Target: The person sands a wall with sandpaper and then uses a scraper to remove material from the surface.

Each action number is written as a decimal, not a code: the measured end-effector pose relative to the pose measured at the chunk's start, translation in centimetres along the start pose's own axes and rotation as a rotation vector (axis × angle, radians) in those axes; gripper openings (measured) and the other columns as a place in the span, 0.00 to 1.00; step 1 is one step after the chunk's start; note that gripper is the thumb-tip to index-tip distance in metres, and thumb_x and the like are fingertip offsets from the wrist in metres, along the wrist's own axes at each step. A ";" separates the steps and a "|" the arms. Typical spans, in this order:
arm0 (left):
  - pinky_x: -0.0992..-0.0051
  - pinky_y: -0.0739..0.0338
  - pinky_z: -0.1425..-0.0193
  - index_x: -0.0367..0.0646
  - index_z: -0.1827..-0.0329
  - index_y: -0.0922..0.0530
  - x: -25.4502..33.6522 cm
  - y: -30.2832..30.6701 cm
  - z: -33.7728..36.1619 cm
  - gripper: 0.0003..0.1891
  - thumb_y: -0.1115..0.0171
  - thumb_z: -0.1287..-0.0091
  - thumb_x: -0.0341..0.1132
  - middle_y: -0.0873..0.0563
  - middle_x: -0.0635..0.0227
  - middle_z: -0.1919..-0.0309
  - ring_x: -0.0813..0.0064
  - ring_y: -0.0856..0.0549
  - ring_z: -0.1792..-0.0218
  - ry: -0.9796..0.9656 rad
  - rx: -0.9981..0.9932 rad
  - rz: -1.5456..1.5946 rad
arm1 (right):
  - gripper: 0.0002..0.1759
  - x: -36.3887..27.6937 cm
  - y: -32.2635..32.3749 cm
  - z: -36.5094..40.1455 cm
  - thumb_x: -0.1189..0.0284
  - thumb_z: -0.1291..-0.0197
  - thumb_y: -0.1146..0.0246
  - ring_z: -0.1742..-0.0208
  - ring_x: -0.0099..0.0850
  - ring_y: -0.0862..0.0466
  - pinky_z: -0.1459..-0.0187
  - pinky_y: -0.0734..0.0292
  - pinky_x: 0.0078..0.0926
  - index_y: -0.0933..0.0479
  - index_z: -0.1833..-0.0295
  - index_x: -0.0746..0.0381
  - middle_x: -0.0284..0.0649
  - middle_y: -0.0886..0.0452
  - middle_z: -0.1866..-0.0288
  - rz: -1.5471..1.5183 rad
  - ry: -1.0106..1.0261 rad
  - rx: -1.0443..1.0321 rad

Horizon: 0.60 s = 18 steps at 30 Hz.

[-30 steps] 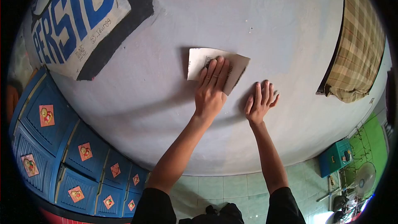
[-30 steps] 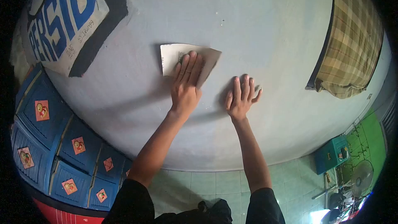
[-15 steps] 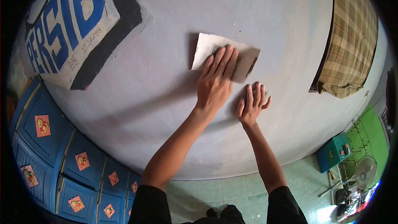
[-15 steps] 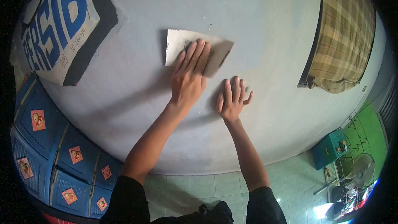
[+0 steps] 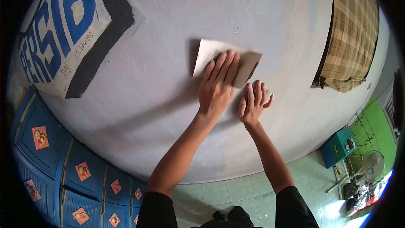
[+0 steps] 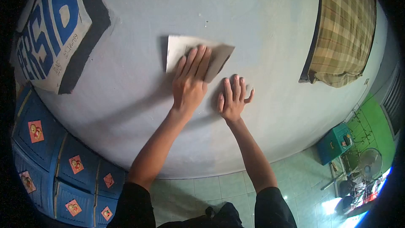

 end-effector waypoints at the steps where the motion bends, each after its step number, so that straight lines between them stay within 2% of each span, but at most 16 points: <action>1: 0.66 0.34 0.32 0.43 0.37 0.27 -0.1 -0.3 -1.7 0.24 0.44 0.39 0.27 0.23 0.66 0.37 0.68 0.26 0.36 -0.026 0.034 -0.014 | 0.26 0.0 -0.1 -0.1 0.60 0.35 0.54 0.25 0.41 0.41 0.27 0.74 0.53 0.30 0.33 0.54 0.44 0.37 0.27 -0.010 0.007 0.005; 5: 0.65 0.35 0.32 0.43 0.36 0.28 -0.1 0.5 -8.1 0.27 0.41 0.41 0.30 0.24 0.65 0.37 0.67 0.26 0.36 -0.029 0.198 0.025 | 0.27 0.1 -0.2 -0.1 0.61 0.35 0.54 0.25 0.41 0.42 0.27 0.75 0.53 0.31 0.33 0.56 0.46 0.37 0.27 -0.007 0.029 0.000; 7: 0.65 0.35 0.32 0.42 0.37 0.27 -0.2 0.7 -6.6 0.26 0.40 0.41 0.30 0.23 0.64 0.38 0.67 0.26 0.36 -0.021 0.217 0.061 | 0.27 0.1 -0.2 -0.1 0.61 0.36 0.54 0.25 0.42 0.42 0.27 0.75 0.53 0.30 0.33 0.57 0.46 0.37 0.27 -0.001 0.044 -0.001; 9: 0.64 0.34 0.33 0.41 0.39 0.25 -0.5 0.1 -3.3 0.24 0.40 0.42 0.30 0.24 0.63 0.37 0.66 0.26 0.36 -0.013 0.118 0.072 | 0.27 0.2 -0.4 0.0 0.61 0.36 0.53 0.25 0.42 0.42 0.27 0.75 0.53 0.30 0.33 0.57 0.46 0.37 0.27 0.000 0.045 -0.006; 11: 0.63 0.34 0.34 0.41 0.41 0.23 -0.6 -0.3 2.2 0.22 0.41 0.40 0.29 0.22 0.62 0.39 0.65 0.24 0.37 0.036 -0.018 0.009 | 0.27 0.4 -0.3 0.2 0.61 0.36 0.53 0.25 0.42 0.42 0.27 0.75 0.53 0.30 0.33 0.57 0.46 0.37 0.27 0.005 0.043 -0.018; 13: 0.62 0.33 0.35 0.40 0.42 0.22 -1.2 -0.3 8.1 0.20 0.43 0.39 0.30 0.20 0.59 0.41 0.62 0.23 0.39 0.119 -0.050 0.021 | 0.27 0.3 -0.3 0.1 0.61 0.36 0.53 0.25 0.42 0.42 0.27 0.74 0.53 0.30 0.33 0.57 0.47 0.37 0.28 -0.013 0.054 0.008; 16: 0.59 0.33 0.36 0.39 0.43 0.21 -2.0 0.3 9.3 0.19 0.45 0.39 0.30 0.19 0.57 0.43 0.59 0.22 0.41 0.180 -0.071 0.018 | 0.27 0.1 -0.3 0.2 0.61 0.35 0.54 0.25 0.43 0.42 0.27 0.74 0.53 0.30 0.33 0.58 0.48 0.36 0.28 -0.007 0.053 0.019; 18: 0.58 0.34 0.35 0.38 0.41 0.24 -3.1 1.5 3.7 0.21 0.43 0.39 0.30 0.22 0.56 0.40 0.57 0.23 0.39 0.177 -0.033 0.009 | 0.27 0.1 -0.3 0.0 0.60 0.35 0.55 0.25 0.43 0.42 0.27 0.73 0.53 0.30 0.34 0.58 0.48 0.36 0.28 -0.019 0.078 0.029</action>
Point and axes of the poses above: each hand's wrist, its own z-axis away from the middle knuckle, its own y-axis out of the back of the hand, x = y × z, the point moved 6 cm from there along -z, towards the middle knuckle
